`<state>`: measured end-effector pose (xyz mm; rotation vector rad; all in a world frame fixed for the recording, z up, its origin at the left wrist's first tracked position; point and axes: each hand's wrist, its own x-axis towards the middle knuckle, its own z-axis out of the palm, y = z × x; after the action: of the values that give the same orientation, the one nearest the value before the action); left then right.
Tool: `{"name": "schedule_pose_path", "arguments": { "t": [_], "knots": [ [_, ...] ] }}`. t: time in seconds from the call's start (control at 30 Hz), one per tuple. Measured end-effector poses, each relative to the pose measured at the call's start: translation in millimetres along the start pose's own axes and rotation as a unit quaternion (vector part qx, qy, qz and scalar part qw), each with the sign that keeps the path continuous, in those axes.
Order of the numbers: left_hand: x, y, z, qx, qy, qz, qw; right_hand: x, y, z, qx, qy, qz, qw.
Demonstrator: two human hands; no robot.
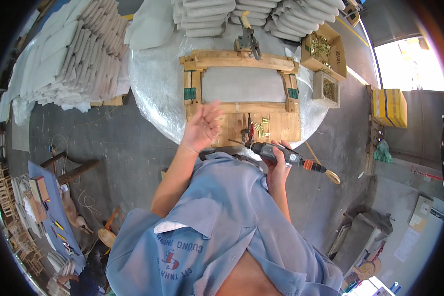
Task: The person places a gray cushion into a wooden frame, secures it with a clamp, and uses a pneumatic drill to fasten staples around the edges. The person repeats this process for multiple cushions, stacking finished units nearby.
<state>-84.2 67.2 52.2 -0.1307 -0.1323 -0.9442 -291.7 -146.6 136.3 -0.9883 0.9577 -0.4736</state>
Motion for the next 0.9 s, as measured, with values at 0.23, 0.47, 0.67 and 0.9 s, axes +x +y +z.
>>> {"name": "schedule_pose_path", "arguments": {
  "t": [0.23,0.47,0.67,0.9],
  "knots": [
    [-60.0,40.3,42.0,0.126,0.152,0.065,0.978,-3.8,6.9,-1.6,-0.069,0.01,-0.022,0.997],
    [-77.6,28.1,1.7,0.266,0.463,0.114,0.838,4.9,21.0,3.3,-0.132,-0.021,-0.053,0.99],
    [-86.3,-5.6,-17.3,0.299,0.523,0.071,0.795,16.6,40.4,2.3,-0.16,-0.044,-0.226,0.96],
    [-69.2,-21.9,-34.1,0.362,0.49,-0.001,0.793,14.8,45.9,3.7,-0.177,-0.047,-0.237,0.954]
  ]
}}
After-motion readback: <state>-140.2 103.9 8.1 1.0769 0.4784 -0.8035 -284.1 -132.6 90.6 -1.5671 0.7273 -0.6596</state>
